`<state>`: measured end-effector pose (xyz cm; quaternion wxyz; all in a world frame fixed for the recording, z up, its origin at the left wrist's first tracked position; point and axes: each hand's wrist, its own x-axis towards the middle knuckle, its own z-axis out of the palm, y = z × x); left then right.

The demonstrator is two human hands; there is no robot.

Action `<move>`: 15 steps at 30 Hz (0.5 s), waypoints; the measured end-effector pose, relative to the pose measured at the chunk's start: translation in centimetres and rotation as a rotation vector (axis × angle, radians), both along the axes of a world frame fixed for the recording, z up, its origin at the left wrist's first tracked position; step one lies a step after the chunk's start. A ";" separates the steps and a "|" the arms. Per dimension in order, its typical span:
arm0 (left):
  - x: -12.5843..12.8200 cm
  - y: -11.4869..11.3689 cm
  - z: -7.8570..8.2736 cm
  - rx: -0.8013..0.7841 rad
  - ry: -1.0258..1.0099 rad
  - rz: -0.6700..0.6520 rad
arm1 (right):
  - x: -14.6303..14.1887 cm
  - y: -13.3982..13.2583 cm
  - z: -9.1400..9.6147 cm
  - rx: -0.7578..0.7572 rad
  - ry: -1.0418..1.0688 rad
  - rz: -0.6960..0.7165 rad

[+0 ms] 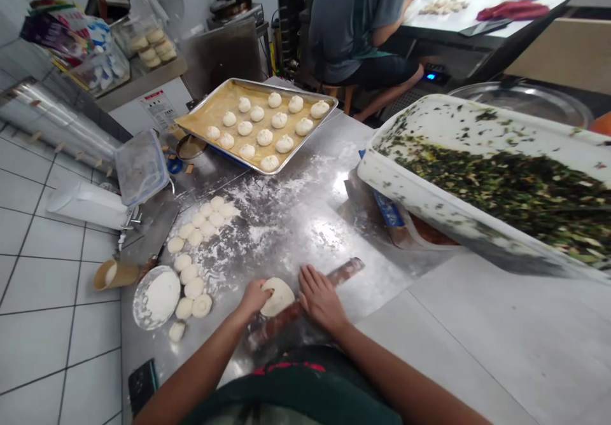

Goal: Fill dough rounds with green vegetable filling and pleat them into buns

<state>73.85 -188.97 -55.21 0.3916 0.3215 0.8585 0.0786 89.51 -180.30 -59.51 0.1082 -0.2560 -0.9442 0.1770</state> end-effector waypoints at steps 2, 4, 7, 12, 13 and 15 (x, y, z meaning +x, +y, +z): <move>0.2 -0.1 0.1 0.002 0.004 -0.013 | -1.0 0.5 0.3 -0.006 -0.001 -0.077; 0.2 -0.1 0.4 0.010 0.022 -0.006 | -1.3 0.7 0.7 0.002 0.012 -0.098; -0.3 -0.4 0.7 0.013 -0.004 0.029 | 0.2 0.0 0.5 0.025 0.039 -0.007; 0.3 -1.0 0.5 -0.006 -0.121 0.035 | -0.1 0.2 0.2 -0.002 0.029 -0.035; 0.4 -0.9 0.5 -0.010 -0.130 0.033 | -0.7 0.6 0.3 -0.007 0.024 -0.065; 0.2 -0.7 0.5 -0.014 -0.132 0.053 | -1.2 1.0 0.5 0.017 0.036 -0.073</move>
